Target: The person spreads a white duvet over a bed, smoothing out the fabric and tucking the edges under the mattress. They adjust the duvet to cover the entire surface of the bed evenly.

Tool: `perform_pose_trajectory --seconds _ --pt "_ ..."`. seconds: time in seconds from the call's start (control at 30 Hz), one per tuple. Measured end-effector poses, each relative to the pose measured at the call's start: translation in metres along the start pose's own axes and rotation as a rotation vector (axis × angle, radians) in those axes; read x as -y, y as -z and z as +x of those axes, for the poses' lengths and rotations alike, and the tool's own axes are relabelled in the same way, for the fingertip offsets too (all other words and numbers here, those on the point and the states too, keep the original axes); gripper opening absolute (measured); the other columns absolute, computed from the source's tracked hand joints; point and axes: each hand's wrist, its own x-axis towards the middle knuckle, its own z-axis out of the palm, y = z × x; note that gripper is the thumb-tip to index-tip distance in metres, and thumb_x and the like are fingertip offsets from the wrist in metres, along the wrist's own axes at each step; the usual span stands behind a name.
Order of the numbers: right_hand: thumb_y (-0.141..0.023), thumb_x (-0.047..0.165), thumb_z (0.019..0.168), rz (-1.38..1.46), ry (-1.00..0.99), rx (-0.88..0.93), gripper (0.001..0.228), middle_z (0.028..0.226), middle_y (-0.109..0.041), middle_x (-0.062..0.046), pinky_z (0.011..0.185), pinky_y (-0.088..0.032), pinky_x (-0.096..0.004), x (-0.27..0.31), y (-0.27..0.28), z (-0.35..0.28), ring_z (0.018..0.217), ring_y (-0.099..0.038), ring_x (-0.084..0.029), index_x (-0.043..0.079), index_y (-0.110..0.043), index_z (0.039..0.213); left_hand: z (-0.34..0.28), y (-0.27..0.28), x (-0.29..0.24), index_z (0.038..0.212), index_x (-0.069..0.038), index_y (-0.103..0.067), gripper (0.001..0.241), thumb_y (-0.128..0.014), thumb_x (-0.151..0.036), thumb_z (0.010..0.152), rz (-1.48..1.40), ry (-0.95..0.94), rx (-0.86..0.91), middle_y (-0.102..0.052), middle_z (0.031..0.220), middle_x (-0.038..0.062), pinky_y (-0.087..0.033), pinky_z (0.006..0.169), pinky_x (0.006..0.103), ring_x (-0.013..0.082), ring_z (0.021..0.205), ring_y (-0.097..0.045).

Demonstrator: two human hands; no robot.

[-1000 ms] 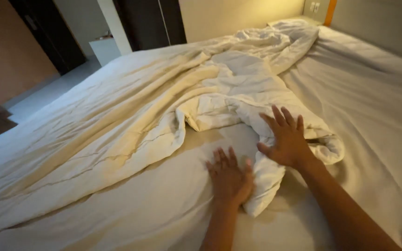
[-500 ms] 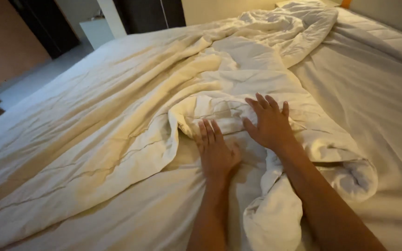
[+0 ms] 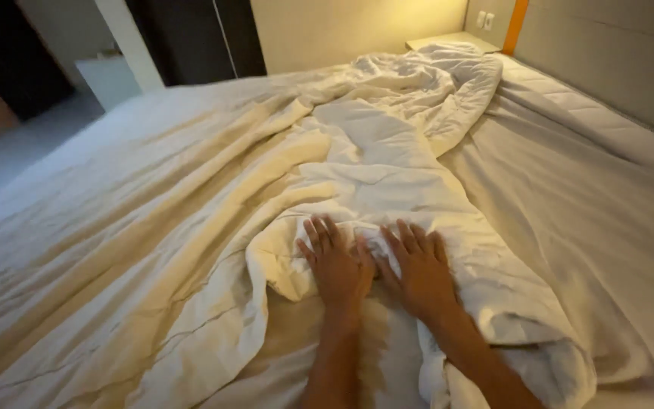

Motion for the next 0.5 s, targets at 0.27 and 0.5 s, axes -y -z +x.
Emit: perform_pose_trajectory --seconds 0.27,0.5 --pt "-0.059 0.039 0.091 -0.028 -0.052 -0.046 0.061 0.153 -0.045 -0.021 0.119 -0.019 -0.060 -0.008 -0.001 0.017 0.146 -0.034 -0.040 0.013 -0.052 0.145 0.037 -0.018 -0.009 0.152 0.005 -0.040 0.072 -0.052 -0.039 0.097 -0.040 -0.010 0.096 -0.036 0.158 0.032 -0.013 0.121 0.0613 0.0453 0.151 -0.025" --pt "-0.065 0.042 0.086 -0.101 -0.098 0.015 0.059 0.151 -0.049 -0.013 0.117 -0.018 -0.066 -0.014 -0.009 0.023 0.146 -0.036 -0.036 0.019 -0.057 0.140 0.037 -0.038 -0.007 0.132 -0.004 -0.066 0.058 -0.054 -0.044 0.091 0.028 0.062 0.153 -0.053 0.147 0.024 -0.013 0.118 0.0708 0.0482 0.145 -0.034"
